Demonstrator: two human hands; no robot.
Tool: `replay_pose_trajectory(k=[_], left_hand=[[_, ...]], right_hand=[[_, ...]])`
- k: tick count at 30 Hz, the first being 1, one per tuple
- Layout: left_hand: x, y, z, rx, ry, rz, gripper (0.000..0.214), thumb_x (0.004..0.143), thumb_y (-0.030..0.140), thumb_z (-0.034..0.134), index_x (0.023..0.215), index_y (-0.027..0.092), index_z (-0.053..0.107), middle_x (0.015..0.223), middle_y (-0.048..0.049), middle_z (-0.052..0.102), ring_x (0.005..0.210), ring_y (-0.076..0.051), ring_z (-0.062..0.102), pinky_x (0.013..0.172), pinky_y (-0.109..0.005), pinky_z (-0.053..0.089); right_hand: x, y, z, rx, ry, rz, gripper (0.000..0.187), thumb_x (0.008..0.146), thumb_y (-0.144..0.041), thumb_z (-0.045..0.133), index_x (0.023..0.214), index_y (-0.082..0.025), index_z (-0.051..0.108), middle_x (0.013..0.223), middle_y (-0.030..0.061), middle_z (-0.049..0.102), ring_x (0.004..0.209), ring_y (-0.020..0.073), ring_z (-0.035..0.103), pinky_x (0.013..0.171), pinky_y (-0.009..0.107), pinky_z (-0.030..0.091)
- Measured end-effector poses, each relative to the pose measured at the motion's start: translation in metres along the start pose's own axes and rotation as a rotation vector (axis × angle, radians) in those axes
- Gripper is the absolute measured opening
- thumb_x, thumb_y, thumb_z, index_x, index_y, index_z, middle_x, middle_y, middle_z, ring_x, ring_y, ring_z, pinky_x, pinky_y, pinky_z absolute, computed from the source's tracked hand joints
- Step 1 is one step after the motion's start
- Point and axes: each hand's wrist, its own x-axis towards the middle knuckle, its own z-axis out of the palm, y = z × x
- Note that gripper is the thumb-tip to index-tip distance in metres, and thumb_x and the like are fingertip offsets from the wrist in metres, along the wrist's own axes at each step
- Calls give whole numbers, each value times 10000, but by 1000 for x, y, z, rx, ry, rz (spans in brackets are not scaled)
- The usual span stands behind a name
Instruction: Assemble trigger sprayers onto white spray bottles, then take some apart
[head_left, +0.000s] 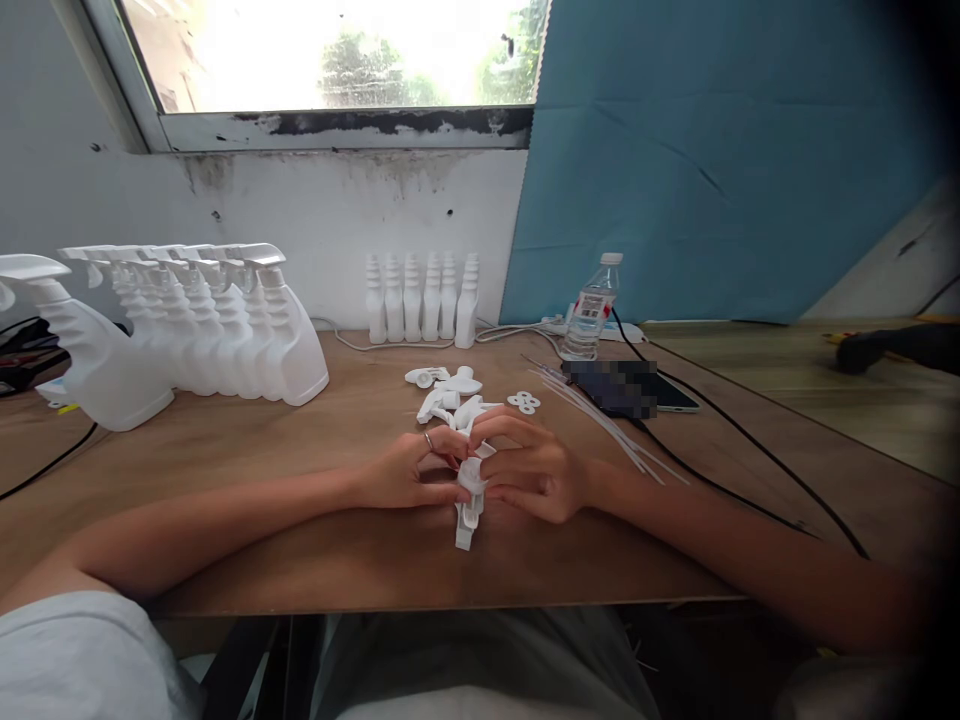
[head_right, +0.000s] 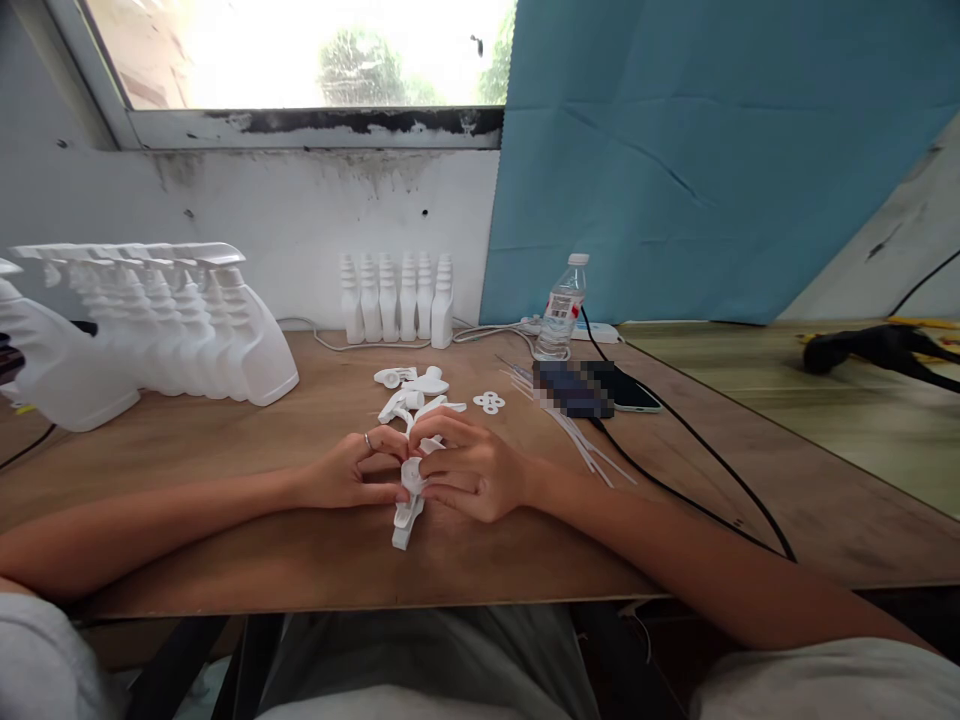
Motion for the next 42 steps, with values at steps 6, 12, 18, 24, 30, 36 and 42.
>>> replay_pose_trajectory(k=[6, 12, 18, 24, 30, 36, 42], left_hand=[[0, 7, -2, 143, -34, 94, 177, 899, 334, 623, 933, 161, 608, 938, -49, 662, 876, -142, 621, 843, -248, 502], [1, 11, -1, 160, -12, 141, 165, 912, 315, 603, 858, 160, 617, 930, -68, 665, 919, -163, 628, 879, -265, 506], [3, 11, 0, 189, 10, 187, 134, 898, 294, 615, 871, 163, 607, 979, -99, 680, 943, -173, 649, 888, -280, 525], [3, 10, 0, 210, 28, 229, 124, 891, 270, 624, 880, 149, 597, 969, -104, 679, 942, -174, 650, 883, -274, 518], [-3, 6, 2, 257, 48, 20, 264, 885, 364, 614, 1070, 200, 521, 996, -46, 675, 912, -163, 658, 864, -287, 514], [-6, -1, 3, 218, 98, 46, 341, 868, 365, 637, 1034, 217, 379, 935, -12, 616, 832, -145, 645, 777, -274, 515], [-7, -4, 2, 228, 105, 50, 346, 853, 353, 654, 1025, 219, 385, 957, -16, 599, 850, -145, 632, 798, -289, 521]], right_hand=[[0, 1, 3, -2, -35, -12, 140, 836, -141, 658, 970, -164, 625, 1012, 115, 595, 1004, 205, 564, 892, 399, 506], [0, 1, 5, 29, -10, 21, 102, 862, -139, 624, 960, -166, 624, 980, 116, 609, 961, 194, 587, 855, 388, 520], [2, -3, 8, -16, 4, -13, 112, 848, -108, 611, 946, -164, 607, 925, 107, 635, 902, 191, 586, 778, 353, 542], [-1, -3, 9, -62, 5, -9, 126, 842, -96, 612, 948, -162, 602, 921, 99, 641, 928, 196, 573, 798, 362, 534], [-2, -6, 12, -363, 36, 37, 124, 838, -200, 638, 940, -177, 572, 1050, 118, 639, 1023, 259, 573, 872, 461, 457], [-3, -8, 16, -237, -20, 112, 232, 877, -182, 608, 1098, -162, 542, 1199, 151, 571, 1148, 252, 527, 963, 429, 466], [-3, -7, 10, -15, -135, 205, 240, 910, -212, 591, 1139, -140, 587, 1275, 171, 524, 1223, 228, 502, 1048, 404, 438]])
